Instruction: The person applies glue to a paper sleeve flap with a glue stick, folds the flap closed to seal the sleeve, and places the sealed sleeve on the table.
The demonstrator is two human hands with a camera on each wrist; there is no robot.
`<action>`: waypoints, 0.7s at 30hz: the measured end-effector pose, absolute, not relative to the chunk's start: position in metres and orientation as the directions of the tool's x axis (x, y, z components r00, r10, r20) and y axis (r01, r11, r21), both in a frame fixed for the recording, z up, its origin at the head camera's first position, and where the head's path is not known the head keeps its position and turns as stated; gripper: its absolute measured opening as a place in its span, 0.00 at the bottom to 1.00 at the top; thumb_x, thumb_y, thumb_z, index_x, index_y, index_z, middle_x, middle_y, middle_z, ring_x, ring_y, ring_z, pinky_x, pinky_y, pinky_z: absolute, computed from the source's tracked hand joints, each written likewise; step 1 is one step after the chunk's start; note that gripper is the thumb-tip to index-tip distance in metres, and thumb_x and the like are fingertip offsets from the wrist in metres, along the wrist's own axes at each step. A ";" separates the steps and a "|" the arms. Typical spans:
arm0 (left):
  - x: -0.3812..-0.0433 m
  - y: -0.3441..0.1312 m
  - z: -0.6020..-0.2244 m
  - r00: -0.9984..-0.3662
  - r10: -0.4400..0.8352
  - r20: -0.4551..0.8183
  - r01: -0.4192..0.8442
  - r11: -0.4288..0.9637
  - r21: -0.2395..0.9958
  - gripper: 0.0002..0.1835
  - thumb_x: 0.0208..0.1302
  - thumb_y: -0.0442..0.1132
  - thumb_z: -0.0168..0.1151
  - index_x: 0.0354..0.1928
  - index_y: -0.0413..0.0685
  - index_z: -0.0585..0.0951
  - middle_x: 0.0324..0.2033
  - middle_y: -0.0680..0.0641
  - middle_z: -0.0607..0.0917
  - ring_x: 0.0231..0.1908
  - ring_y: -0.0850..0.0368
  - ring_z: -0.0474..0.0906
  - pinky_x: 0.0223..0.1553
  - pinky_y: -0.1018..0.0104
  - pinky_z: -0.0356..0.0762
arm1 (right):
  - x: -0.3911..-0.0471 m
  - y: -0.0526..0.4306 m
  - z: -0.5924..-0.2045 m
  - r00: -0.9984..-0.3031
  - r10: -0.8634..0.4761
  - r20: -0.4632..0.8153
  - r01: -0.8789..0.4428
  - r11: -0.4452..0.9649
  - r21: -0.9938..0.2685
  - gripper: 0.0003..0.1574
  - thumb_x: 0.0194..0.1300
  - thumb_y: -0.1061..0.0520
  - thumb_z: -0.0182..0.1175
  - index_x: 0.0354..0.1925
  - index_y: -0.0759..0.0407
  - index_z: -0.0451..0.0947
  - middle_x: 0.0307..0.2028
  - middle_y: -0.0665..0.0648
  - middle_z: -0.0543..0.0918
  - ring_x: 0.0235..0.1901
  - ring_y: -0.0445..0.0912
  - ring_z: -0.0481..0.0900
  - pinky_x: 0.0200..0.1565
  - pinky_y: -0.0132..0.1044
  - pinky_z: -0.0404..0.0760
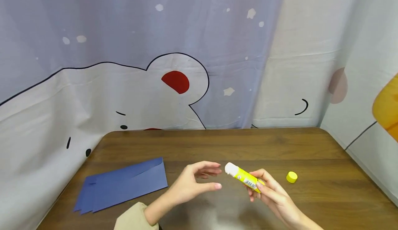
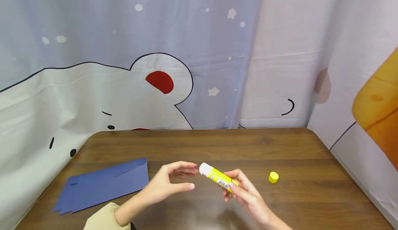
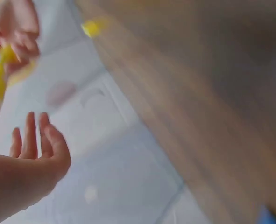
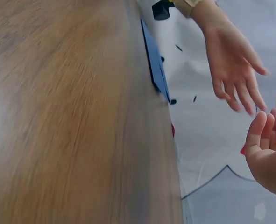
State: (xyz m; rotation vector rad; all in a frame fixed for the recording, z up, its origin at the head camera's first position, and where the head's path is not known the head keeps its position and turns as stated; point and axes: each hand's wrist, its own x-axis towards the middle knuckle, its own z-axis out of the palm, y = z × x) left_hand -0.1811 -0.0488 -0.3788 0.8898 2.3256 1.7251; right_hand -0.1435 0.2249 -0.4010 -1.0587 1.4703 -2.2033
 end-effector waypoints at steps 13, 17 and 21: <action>-0.171 0.001 -0.402 -0.710 0.609 0.352 0.141 -0.367 0.920 0.34 0.60 0.40 0.67 0.60 0.23 0.68 0.58 0.20 0.68 0.49 0.68 0.78 0.49 0.72 0.79 | -0.140 0.211 -0.403 -0.652 -0.633 0.416 -0.137 -0.442 -0.887 0.27 0.73 0.70 0.25 0.62 0.56 0.60 0.45 0.49 0.77 0.43 0.38 0.75 0.45 0.31 0.74; -0.169 0.003 -0.409 -0.697 0.618 0.365 0.128 -0.394 0.910 0.35 0.60 0.41 0.66 0.59 0.19 0.66 0.58 0.18 0.67 0.50 0.67 0.79 0.50 0.70 0.79 | -0.139 0.214 -0.402 -0.675 -0.635 0.376 -0.114 -0.413 -0.903 0.23 0.74 0.68 0.25 0.55 0.55 0.62 0.43 0.48 0.77 0.41 0.37 0.76 0.43 0.30 0.75; -0.166 0.004 -0.413 -0.719 0.590 0.366 0.150 -0.383 0.912 0.35 0.58 0.42 0.67 0.57 0.18 0.68 0.55 0.18 0.69 0.50 0.69 0.79 0.49 0.72 0.78 | -0.138 0.218 -0.399 -0.723 -0.632 0.279 -0.088 -0.317 -0.944 0.20 0.77 0.63 0.25 0.49 0.53 0.65 0.39 0.46 0.78 0.37 0.35 0.76 0.39 0.28 0.76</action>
